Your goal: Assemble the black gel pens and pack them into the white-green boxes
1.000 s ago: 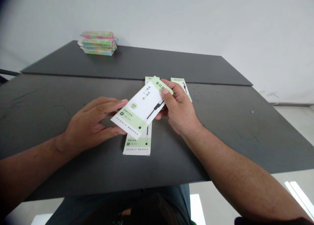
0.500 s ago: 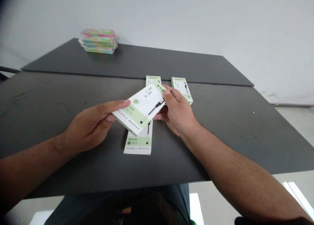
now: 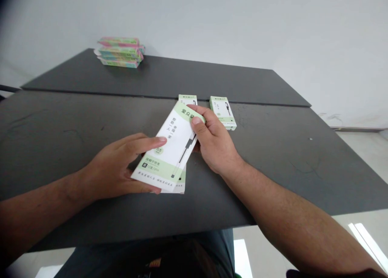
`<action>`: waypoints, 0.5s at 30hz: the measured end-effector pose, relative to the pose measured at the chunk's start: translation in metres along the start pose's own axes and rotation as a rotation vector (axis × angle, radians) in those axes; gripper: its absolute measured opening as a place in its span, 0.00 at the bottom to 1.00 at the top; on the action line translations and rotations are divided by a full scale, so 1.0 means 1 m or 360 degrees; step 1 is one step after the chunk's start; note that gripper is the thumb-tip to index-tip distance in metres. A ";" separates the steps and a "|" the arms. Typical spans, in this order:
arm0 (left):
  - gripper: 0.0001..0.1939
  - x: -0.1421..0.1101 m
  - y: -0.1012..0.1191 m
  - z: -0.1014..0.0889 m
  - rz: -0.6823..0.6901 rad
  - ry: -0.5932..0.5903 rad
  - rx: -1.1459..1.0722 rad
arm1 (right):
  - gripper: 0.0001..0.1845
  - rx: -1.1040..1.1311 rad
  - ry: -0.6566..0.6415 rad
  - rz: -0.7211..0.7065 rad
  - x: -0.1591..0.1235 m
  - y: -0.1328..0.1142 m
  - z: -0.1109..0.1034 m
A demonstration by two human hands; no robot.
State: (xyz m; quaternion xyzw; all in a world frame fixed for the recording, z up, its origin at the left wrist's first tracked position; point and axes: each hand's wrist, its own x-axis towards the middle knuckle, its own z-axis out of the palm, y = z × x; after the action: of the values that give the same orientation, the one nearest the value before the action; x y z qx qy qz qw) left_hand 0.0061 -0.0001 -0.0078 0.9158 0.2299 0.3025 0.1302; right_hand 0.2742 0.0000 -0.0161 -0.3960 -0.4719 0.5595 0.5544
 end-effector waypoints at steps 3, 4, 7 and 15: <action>0.45 -0.002 -0.005 0.000 0.0034 -0.0023 0.0008 | 0.23 -0.0021 -0.0075 -0.0005 0.000 -0.002 -0.003; 0.46 -0.003 -0.006 0.000 0.0045 -0.0040 0.0019 | 0.23 -0.0032 -0.0088 -0.0008 0.000 -0.003 -0.004; 0.46 -0.005 -0.009 0.001 0.0075 -0.0096 0.0062 | 0.23 -0.0095 -0.0106 -0.0019 0.001 -0.004 -0.006; 0.35 -0.003 -0.001 -0.001 0.0129 -0.0120 0.0067 | 0.26 -0.0182 -0.0118 0.0072 0.012 -0.018 -0.019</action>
State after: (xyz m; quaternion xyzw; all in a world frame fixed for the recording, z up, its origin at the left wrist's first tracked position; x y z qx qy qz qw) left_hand 0.0029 -0.0011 -0.0084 0.9376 0.1938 0.2679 0.1072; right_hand 0.2958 0.0130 -0.0025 -0.4166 -0.5143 0.5582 0.5003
